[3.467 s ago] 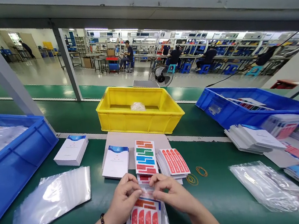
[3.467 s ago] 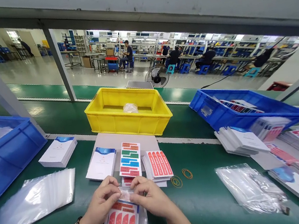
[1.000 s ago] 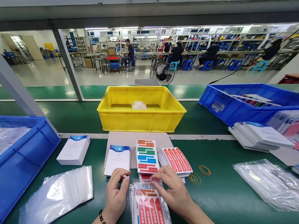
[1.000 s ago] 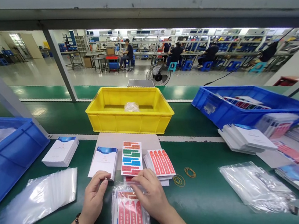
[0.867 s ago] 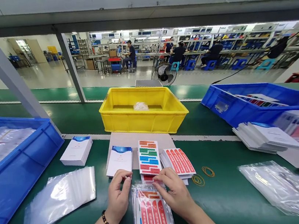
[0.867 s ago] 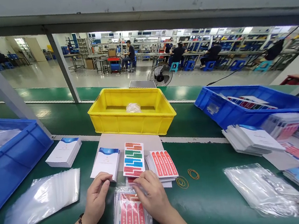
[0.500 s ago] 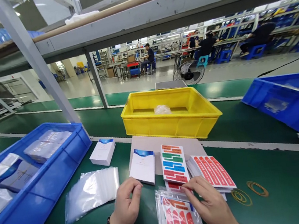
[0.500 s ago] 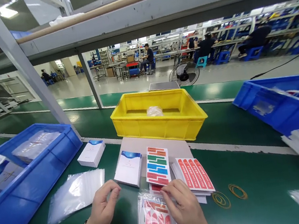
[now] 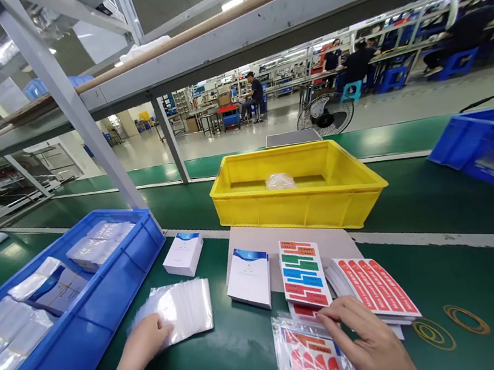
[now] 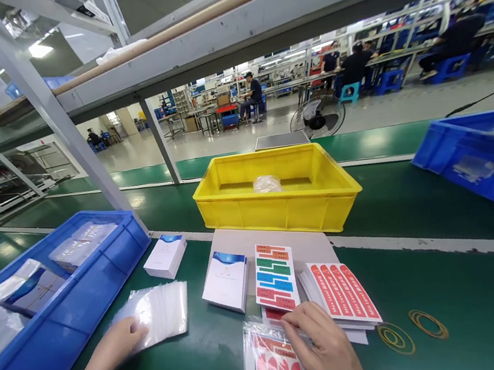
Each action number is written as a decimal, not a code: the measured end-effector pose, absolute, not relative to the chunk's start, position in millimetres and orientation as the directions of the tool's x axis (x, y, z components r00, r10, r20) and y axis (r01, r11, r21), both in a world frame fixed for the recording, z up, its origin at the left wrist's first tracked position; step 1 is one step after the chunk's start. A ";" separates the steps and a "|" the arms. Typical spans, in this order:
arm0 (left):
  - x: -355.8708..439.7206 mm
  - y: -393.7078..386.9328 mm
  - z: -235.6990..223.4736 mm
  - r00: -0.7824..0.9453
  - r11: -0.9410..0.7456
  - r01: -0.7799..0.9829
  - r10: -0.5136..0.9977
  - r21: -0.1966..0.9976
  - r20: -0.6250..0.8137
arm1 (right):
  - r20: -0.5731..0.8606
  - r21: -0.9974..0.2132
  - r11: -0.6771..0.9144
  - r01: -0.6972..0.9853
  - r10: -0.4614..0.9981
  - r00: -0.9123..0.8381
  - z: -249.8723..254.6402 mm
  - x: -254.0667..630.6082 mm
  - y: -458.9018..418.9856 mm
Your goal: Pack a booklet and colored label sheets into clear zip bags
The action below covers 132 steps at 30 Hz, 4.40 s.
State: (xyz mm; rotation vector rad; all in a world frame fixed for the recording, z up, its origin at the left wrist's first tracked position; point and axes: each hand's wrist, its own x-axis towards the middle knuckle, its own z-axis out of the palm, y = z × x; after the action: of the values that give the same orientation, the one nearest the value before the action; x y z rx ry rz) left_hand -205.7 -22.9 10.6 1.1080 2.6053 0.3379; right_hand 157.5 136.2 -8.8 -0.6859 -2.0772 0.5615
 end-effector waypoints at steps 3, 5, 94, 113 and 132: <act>-205.0 -22.1 9.1 -0.649 0.678 0.662 0.732 0.320 -0.209 | 0.584 -0.626 0.736 0.259 0.662 -0.470 -6.7 156.1 134.3; -200.1 -19.0 14.0 -0.633 0.663 0.669 0.745 0.336 -0.209 | 0.576 -0.641 0.725 0.250 0.670 -0.468 -4.9 155.2 133.1; -36.1 68.4 0.2 0.506 -0.072 0.542 0.824 0.837 -0.257 | 0.207 -0.177 0.890 0.421 0.452 -0.868 3.5 54.9 157.9; -32.6 64.1 -3.3 0.460 0.029 0.258 0.875 0.966 -0.149 | 0.355 -0.066 0.933 0.355 0.354 -0.865 8.6 60.2 158.0; -30.4 72.6 -1.2 0.257 0.342 -0.682 0.940 0.646 -0.227 | 0.405 -0.381 0.660 0.648 0.749 -0.525 25.2 143.7 217.9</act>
State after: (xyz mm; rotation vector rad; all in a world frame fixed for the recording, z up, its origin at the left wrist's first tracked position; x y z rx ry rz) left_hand -30.4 72.6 -1.2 0.4685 0.6493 1.1557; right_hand 143.7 217.9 25.2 -1.0801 -2.3339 0.2464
